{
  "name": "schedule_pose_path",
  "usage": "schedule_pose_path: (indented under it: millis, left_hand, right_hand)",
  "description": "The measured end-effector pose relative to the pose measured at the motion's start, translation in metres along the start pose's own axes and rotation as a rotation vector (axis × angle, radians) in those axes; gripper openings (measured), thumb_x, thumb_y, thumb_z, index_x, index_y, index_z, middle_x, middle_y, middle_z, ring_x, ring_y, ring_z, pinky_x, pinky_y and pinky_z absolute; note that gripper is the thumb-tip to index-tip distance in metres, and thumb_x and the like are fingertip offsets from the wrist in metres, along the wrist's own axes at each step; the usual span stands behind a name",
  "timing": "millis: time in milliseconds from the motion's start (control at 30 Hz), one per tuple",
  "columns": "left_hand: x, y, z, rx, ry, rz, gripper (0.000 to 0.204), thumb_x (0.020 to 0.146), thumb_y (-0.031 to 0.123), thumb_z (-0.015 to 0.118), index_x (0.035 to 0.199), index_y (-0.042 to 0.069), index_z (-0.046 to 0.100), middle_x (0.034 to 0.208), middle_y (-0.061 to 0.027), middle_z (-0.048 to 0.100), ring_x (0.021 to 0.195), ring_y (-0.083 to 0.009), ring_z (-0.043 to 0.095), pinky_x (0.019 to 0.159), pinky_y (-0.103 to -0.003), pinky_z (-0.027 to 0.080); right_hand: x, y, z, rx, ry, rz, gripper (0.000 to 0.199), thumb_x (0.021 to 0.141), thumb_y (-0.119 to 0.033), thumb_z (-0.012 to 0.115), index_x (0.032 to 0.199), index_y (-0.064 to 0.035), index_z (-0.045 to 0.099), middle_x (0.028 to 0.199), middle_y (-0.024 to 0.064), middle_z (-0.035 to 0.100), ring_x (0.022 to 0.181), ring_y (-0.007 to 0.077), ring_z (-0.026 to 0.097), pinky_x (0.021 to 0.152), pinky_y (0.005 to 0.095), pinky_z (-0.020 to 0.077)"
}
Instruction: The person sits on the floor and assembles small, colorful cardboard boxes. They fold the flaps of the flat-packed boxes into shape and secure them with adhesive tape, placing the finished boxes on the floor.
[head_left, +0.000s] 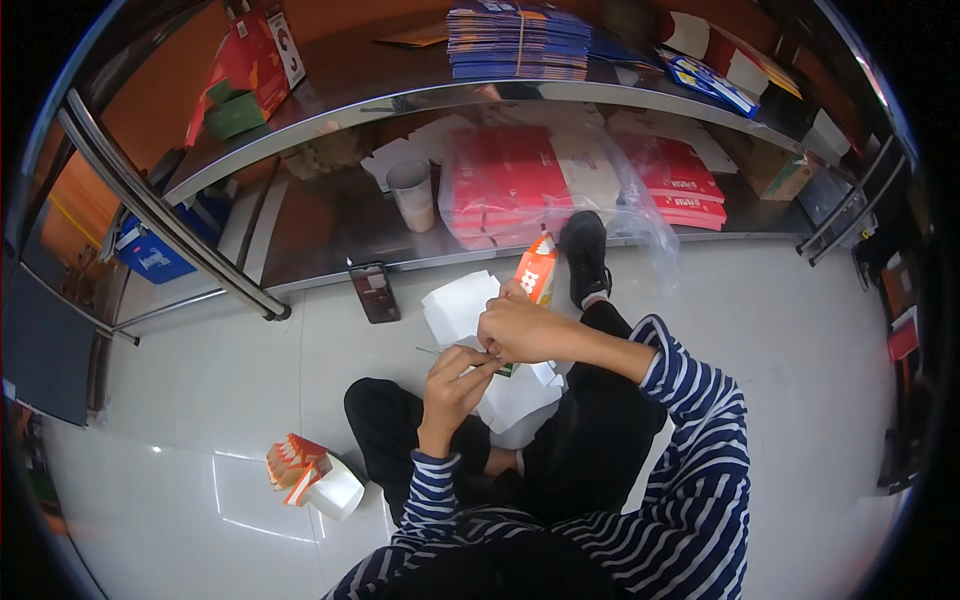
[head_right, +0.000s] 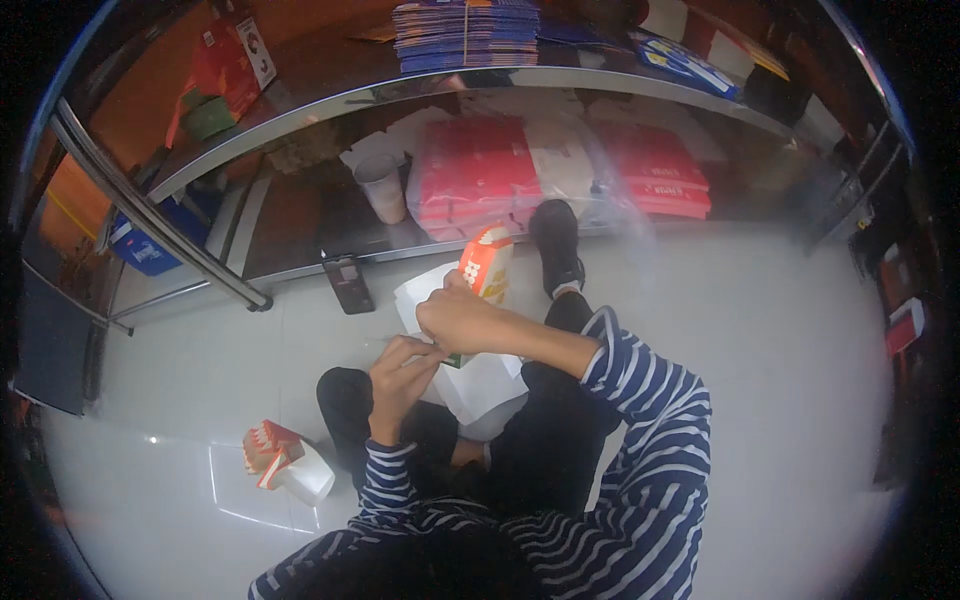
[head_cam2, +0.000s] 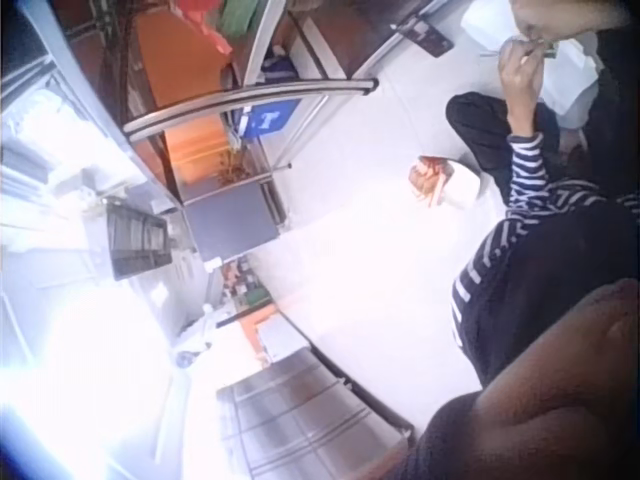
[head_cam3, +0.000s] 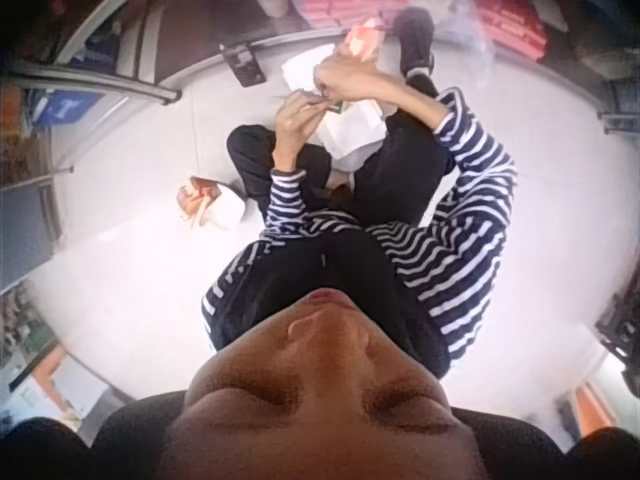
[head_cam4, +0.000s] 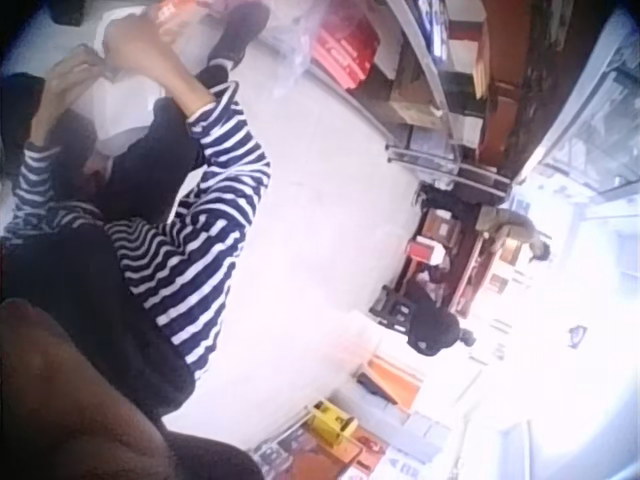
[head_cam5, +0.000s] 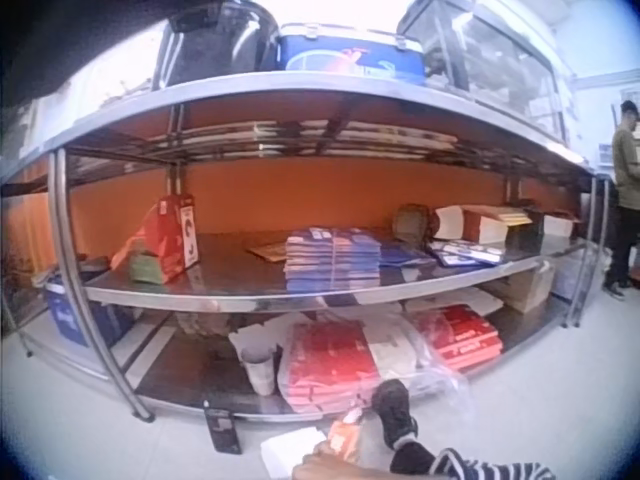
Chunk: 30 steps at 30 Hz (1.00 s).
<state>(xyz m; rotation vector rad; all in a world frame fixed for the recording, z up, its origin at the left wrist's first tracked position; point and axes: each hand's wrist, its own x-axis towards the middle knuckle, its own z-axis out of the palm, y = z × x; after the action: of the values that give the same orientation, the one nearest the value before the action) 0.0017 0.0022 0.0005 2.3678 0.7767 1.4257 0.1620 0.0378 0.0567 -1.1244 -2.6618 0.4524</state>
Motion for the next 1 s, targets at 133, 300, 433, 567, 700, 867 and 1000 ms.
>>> schedule_pose_path:
  millis: [133,300,433,567,700,867,1000]
  left_hand:
    - [0.000,0.001,0.001,-0.008,0.063,-0.062,0.020,0.058,-0.004,0.068,0.077,0.003,0.067,0.073,-0.0058,0.061,0.068,-0.0216,0.057,0.060,-0.030,0.046]
    - [-0.004,-0.003,-0.001,-0.053,0.046,-0.159,0.018,0.060,-0.003,0.068,0.076,0.003,0.066,0.076,-0.0062,0.063,0.069,-0.0214,0.058,0.061,-0.029,0.047]
    - [-0.005,-0.006,-0.003,-0.077,0.010,-0.171,0.017,0.062,-0.003,0.067,0.078,0.002,0.066,0.079,-0.0062,0.064,0.071,-0.0218,0.058,0.062,-0.029,0.047]
    - [-0.001,-0.005,-0.006,-0.070,0.032,-0.133,0.016,0.061,-0.003,0.068,0.076,0.003,0.066,0.075,-0.0060,0.064,0.069,-0.0201,0.059,0.062,-0.028,0.048]
    - [-0.003,-0.007,-0.009,-0.021,0.026,-0.084,0.016,0.061,-0.002,0.068,0.076,0.003,0.066,0.074,-0.0054,0.063,0.069,-0.0201,0.059,0.061,-0.028,0.048]
    - [-0.003,-0.007,-0.020,-0.027,-0.078,-0.032,0.015,0.063,0.000,0.067,0.077,0.002,0.064,0.076,-0.0058,0.061,0.071,-0.0215,0.058,0.061,-0.029,0.048]
    - [-0.005,-0.007,-0.017,0.025,-0.079,0.075,0.014,0.063,0.001,0.067,0.076,0.002,0.063,0.076,-0.0052,0.061,0.070,-0.0210,0.059,0.057,-0.029,0.048]
  right_hand:
    - [0.002,-0.007,-0.006,-0.067,-0.053,-0.010,0.011,0.062,-0.012,0.064,0.065,-0.0016,0.063,0.066,0.0148,0.060,0.072,0.0271,0.056,0.077,0.0352,0.0297]
    - [0.003,-0.014,-0.016,-0.111,-0.255,0.030,0.011,0.065,-0.007,0.059,0.072,-0.0018,0.065,0.067,0.0124,0.059,0.076,0.0226,0.055,0.082,0.0344,0.0287]
    - [-0.002,0.003,-0.001,-0.040,-0.111,-0.013,0.008,0.065,-0.007,0.060,0.072,-0.0050,0.062,0.071,0.0125,0.060,0.075,0.0265,0.056,0.078,0.0353,0.0299]
    - [-0.003,0.006,0.004,-0.004,-0.079,0.028,0.009,0.066,-0.007,0.061,0.075,-0.0065,0.060,0.072,0.0102,0.059,0.077,0.0247,0.056,0.078,0.0350,0.0298]
    - [0.000,0.001,-0.001,0.021,-0.140,0.102,0.009,0.065,-0.006,0.061,0.074,-0.0071,0.059,0.072,0.0085,0.059,0.078,0.0237,0.056,0.077,0.0358,0.0303]
    - [0.001,-0.002,-0.004,-0.029,-0.086,0.169,0.011,0.063,-0.004,0.062,0.072,-0.0050,0.066,0.070,0.0090,0.063,0.077,0.0214,0.058,0.080,0.0342,0.0319]
    - [0.002,-0.006,-0.008,-0.047,-0.161,0.216,0.010,0.061,-0.005,0.063,0.071,-0.0054,0.065,0.071,0.0078,0.063,0.078,0.0212,0.058,0.079,0.0349,0.0326]
